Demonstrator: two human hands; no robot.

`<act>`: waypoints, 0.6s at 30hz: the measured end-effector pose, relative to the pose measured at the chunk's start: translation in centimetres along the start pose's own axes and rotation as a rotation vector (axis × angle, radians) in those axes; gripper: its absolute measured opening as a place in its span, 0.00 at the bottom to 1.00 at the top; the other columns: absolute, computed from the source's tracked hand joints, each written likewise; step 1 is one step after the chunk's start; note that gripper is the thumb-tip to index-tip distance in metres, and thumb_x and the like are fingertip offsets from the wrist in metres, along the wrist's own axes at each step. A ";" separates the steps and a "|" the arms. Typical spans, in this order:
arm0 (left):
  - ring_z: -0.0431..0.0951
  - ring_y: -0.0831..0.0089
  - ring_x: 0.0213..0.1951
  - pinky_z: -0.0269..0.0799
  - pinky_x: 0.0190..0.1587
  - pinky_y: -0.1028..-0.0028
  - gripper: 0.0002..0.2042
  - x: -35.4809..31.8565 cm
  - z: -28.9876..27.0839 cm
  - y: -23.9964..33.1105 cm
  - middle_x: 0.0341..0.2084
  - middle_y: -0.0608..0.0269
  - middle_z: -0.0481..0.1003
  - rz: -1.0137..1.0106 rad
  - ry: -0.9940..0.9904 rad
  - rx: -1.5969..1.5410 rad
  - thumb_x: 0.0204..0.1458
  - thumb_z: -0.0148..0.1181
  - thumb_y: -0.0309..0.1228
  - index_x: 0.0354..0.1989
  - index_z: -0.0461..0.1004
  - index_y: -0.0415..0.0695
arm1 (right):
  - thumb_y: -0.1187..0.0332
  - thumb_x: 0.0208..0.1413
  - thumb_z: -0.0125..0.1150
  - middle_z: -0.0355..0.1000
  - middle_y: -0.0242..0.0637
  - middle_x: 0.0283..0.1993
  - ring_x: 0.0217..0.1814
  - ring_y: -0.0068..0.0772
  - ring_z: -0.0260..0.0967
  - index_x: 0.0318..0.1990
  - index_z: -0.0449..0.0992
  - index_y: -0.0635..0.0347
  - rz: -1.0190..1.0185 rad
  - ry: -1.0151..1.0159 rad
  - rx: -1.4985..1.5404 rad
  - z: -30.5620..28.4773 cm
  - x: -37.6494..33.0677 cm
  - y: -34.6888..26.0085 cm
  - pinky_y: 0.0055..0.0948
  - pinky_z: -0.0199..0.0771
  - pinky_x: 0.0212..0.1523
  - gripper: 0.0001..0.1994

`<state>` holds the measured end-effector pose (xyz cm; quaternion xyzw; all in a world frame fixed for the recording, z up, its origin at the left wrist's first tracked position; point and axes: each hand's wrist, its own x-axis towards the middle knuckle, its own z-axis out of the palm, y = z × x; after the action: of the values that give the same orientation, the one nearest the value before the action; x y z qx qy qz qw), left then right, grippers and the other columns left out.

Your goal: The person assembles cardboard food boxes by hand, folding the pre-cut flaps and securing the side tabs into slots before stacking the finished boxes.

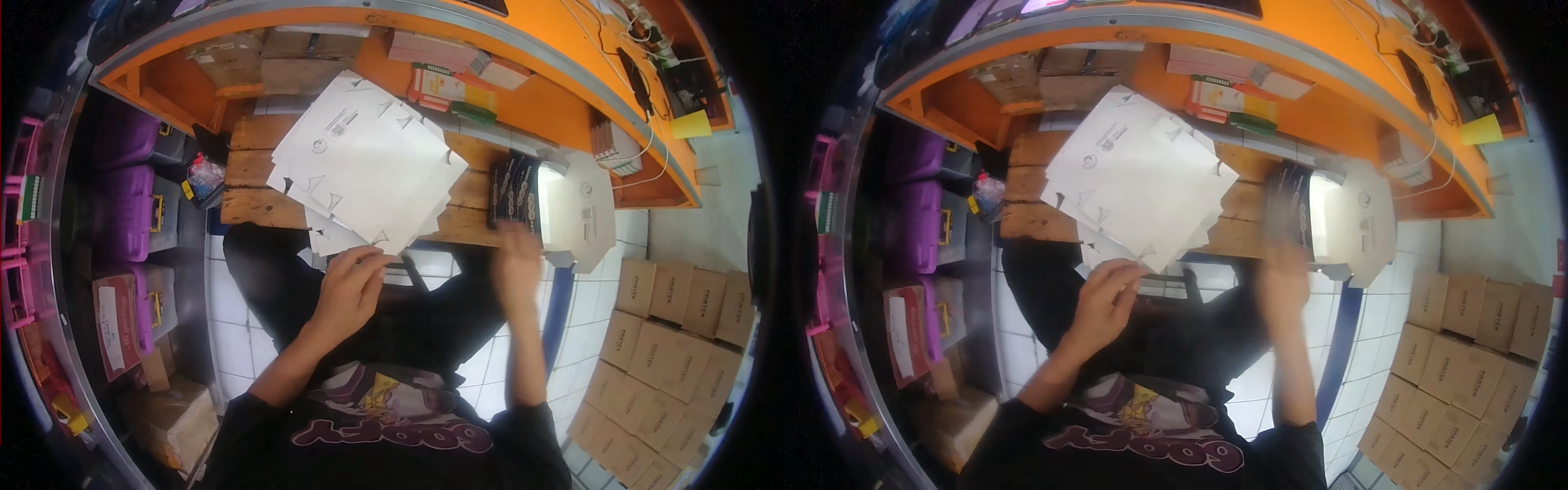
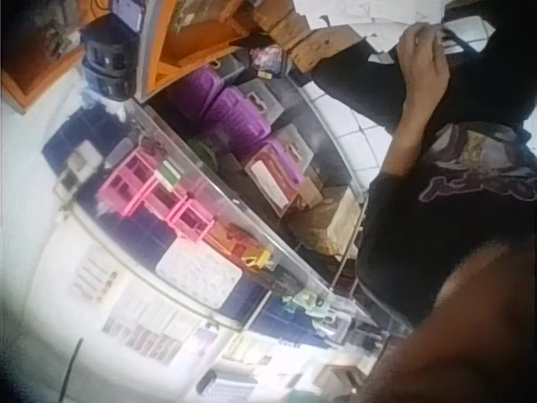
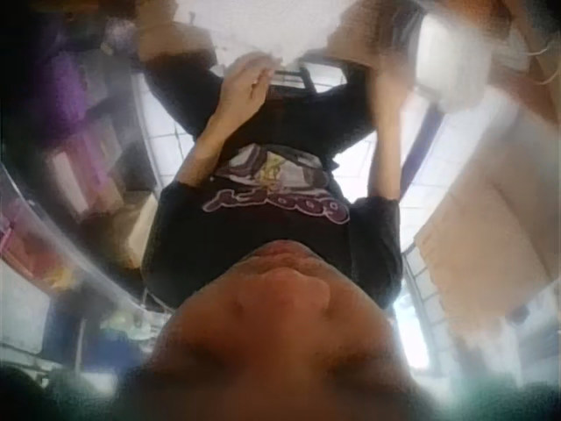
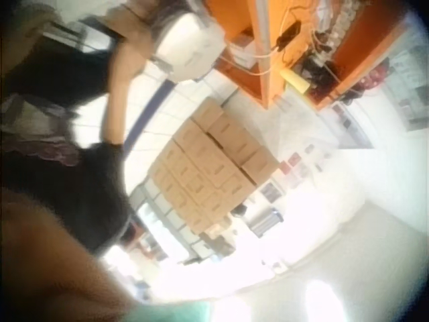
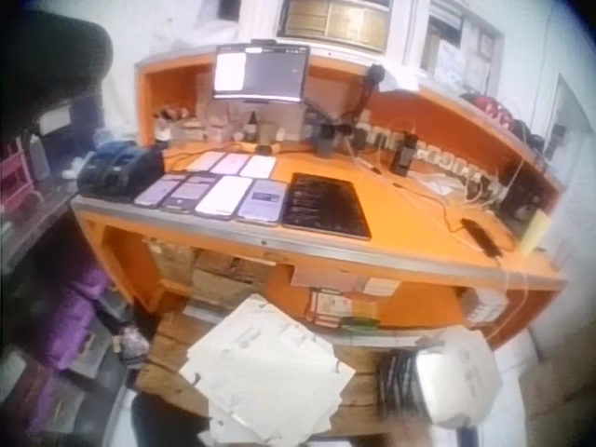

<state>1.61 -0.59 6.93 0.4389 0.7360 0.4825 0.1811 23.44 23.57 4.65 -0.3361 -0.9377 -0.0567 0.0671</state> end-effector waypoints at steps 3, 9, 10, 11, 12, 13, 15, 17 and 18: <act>0.80 0.51 0.46 0.75 0.51 0.60 0.10 -0.3 -0.6 -1.6 0.45 0.53 0.79 -0.015 -0.340 0.091 0.59 0.62 0.28 0.48 0.81 0.40 | 0.56 0.53 0.70 0.68 0.51 0.67 0.71 0.53 0.64 0.68 0.68 0.56 -0.163 -0.233 0.306 2.7 2.1 -8.8 0.53 0.58 0.73 0.35; 0.78 0.50 0.48 0.74 0.51 0.57 0.13 -1.4 -0.7 -1.1 0.44 0.52 0.79 0.033 -0.654 0.189 0.61 0.61 0.35 0.50 0.80 0.42 | 0.44 0.48 0.74 0.60 0.56 0.74 0.77 0.54 0.57 0.68 0.69 0.56 -0.098 -0.136 0.447 9.8 5.5 -18.4 0.59 0.53 0.74 0.42; 0.78 0.50 0.48 0.74 0.51 0.57 0.13 -1.6 -0.8 -1.2 0.44 0.52 0.79 0.024 -0.642 0.174 0.61 0.61 0.34 0.50 0.80 0.42 | 0.44 0.48 0.73 0.60 0.56 0.74 0.77 0.54 0.58 0.68 0.69 0.56 -0.105 -0.172 0.423 10.0 5.9 -19.0 0.59 0.54 0.74 0.42; 0.78 0.50 0.48 0.74 0.51 0.57 0.13 -1.7 -1.1 -1.2 0.44 0.51 0.79 0.001 -0.648 0.189 0.61 0.61 0.34 0.50 0.80 0.42 | 0.43 0.48 0.73 0.60 0.56 0.74 0.77 0.53 0.58 0.68 0.69 0.55 -0.110 -0.208 0.397 10.1 6.2 -19.2 0.59 0.54 0.74 0.42; 0.78 0.50 0.48 0.74 0.52 0.57 0.13 -1.6 -1.7 -1.5 0.44 0.52 0.79 -0.019 -0.641 0.200 0.61 0.61 0.34 0.50 0.80 0.42 | 0.43 0.48 0.73 0.60 0.56 0.74 0.77 0.52 0.58 0.68 0.69 0.54 -0.113 -0.244 0.369 10.1 6.5 -19.3 0.59 0.55 0.74 0.42; 0.78 0.50 0.48 0.74 0.52 0.57 0.13 -1.8 -1.8 -1.8 0.44 0.52 0.79 -0.043 -0.630 0.194 0.61 0.60 0.34 0.50 0.80 0.42 | 0.43 0.49 0.72 0.62 0.56 0.73 0.76 0.52 0.60 0.65 0.73 0.50 -0.125 -0.249 0.381 10.3 6.3 -19.0 0.58 0.56 0.73 0.37; 0.78 0.50 0.49 0.74 0.52 0.57 0.13 -2.0 -2.3 -2.3 0.44 0.53 0.79 -0.094 -0.621 0.191 0.62 0.60 0.34 0.50 0.80 0.43 | 0.48 0.53 0.70 0.66 0.55 0.70 0.74 0.53 0.63 0.63 0.76 0.51 -0.191 -0.230 0.428 10.5 5.8 -17.7 0.57 0.57 0.72 0.32; 0.78 0.50 0.49 0.74 0.52 0.57 0.12 -1.8 -2.8 -3.1 0.44 0.53 0.78 -0.141 -0.627 0.186 0.62 0.59 0.35 0.50 0.80 0.44 | 0.52 0.55 0.69 0.71 0.54 0.64 0.69 0.52 0.67 0.58 0.79 0.52 -0.202 -0.243 0.527 10.5 5.5 -16.5 0.55 0.61 0.69 0.25; 0.78 0.51 0.50 0.74 0.52 0.57 0.12 -1.8 -2.8 -3.5 0.44 0.54 0.78 -0.153 -0.622 0.190 0.62 0.59 0.35 0.50 0.80 0.44 | 0.55 0.56 0.68 0.75 0.53 0.59 0.66 0.52 0.70 0.55 0.81 0.54 -0.181 -0.263 0.609 10.5 5.4 -16.1 0.52 0.64 0.67 0.22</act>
<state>-0.93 -4.14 4.90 0.5238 0.7178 0.2396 0.3911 8.13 16.18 -5.74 -0.2203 -0.9383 0.2638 0.0375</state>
